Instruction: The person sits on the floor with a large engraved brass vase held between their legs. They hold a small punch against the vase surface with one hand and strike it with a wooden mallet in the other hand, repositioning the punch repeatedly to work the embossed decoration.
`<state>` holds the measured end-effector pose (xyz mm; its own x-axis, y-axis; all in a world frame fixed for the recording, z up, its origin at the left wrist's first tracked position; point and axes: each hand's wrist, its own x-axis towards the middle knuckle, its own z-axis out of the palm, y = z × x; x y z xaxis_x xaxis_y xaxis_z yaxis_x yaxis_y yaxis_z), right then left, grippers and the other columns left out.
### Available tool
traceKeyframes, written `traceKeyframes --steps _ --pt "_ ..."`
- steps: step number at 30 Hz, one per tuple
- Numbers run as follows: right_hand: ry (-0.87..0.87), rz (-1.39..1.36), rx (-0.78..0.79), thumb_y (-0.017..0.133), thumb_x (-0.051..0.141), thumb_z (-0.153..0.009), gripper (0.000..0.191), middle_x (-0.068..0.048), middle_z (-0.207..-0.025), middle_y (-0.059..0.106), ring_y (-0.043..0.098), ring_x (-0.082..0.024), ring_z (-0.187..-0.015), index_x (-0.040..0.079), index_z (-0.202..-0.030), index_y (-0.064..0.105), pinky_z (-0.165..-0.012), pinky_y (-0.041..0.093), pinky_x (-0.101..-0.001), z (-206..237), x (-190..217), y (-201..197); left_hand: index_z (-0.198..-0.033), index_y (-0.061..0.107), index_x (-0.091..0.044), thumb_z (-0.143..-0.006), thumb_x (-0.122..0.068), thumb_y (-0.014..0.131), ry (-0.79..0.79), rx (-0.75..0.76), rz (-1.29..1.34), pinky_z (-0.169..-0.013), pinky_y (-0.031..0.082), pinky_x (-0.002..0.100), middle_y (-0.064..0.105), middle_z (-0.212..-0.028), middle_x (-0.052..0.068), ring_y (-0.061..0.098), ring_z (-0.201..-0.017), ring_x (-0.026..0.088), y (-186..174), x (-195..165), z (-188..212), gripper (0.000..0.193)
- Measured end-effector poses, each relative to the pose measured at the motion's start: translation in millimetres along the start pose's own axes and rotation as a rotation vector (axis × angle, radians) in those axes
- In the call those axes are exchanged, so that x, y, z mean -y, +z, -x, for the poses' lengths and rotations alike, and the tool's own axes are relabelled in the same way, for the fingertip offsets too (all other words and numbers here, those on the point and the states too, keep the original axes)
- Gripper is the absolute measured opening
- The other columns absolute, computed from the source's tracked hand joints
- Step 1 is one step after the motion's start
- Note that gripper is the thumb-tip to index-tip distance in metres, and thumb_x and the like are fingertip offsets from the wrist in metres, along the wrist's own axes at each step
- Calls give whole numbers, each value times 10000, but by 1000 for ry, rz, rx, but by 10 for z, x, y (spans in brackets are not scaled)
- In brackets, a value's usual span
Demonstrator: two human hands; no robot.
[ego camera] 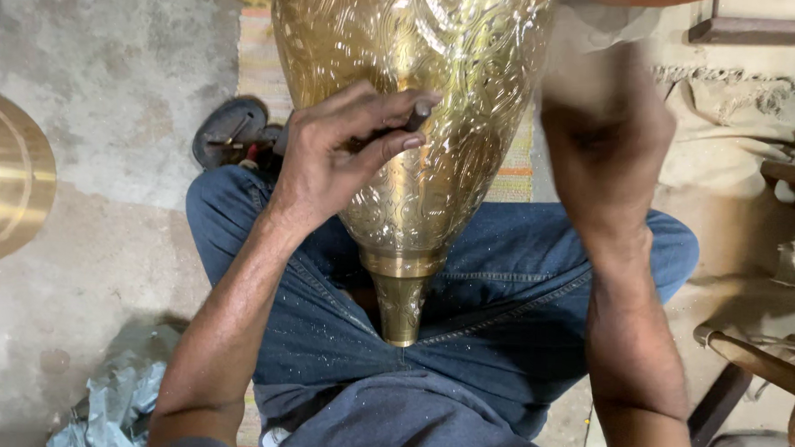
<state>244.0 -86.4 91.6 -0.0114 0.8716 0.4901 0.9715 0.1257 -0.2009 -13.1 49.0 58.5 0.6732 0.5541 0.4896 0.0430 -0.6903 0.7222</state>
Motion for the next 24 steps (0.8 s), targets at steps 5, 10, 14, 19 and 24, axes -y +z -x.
traceKeyframes --steps 5,10,14,19,24 --pt "35 75 -6 730 -38 -1030 137 -76 -934 659 641 -225 -812 51 -1071 635 -735 536 -390 -25 45 -2 -1294 706 -117 -935 -111 833 -33 -9 18 -753 682 252 757 -1061 59 754 -899 124 -1 -11 -24 381" --pt "354 -405 -167 766 43 -1000 141 -29 -863 669 663 -191 -766 62 -993 626 -737 526 -387 -63 132 3 -1316 703 -117 -955 -103 821 -25 7 11 -751 677 257 760 -1081 55 755 -913 123 -36 -49 -31 380" --pt "67 71 -129 788 -12 -952 196 -112 -949 648 639 -267 -896 15 -1045 618 -846 529 -427 -3 138 -24 -1314 703 -107 -940 -102 824 -42 30 24 -731 655 260 753 -1057 51 747 -895 120 -62 -78 -46 392" --pt "400 -346 -22 722 32 -997 103 -36 -781 616 594 -191 -705 52 -960 628 -669 475 -395 44 92 69 -1322 698 -103 -948 -103 825 9 27 25 -763 655 260 756 -1089 54 746 -924 122 -57 -56 -57 395" --pt "560 -669 -218 759 104 -952 198 -44 -752 579 570 -194 -647 42 -986 574 -606 440 -416 14 82 98 -1300 717 -100 -938 -101 829 -47 48 22 -693 638 248 761 -1068 47 733 -859 116 -60 -8 -32 379"
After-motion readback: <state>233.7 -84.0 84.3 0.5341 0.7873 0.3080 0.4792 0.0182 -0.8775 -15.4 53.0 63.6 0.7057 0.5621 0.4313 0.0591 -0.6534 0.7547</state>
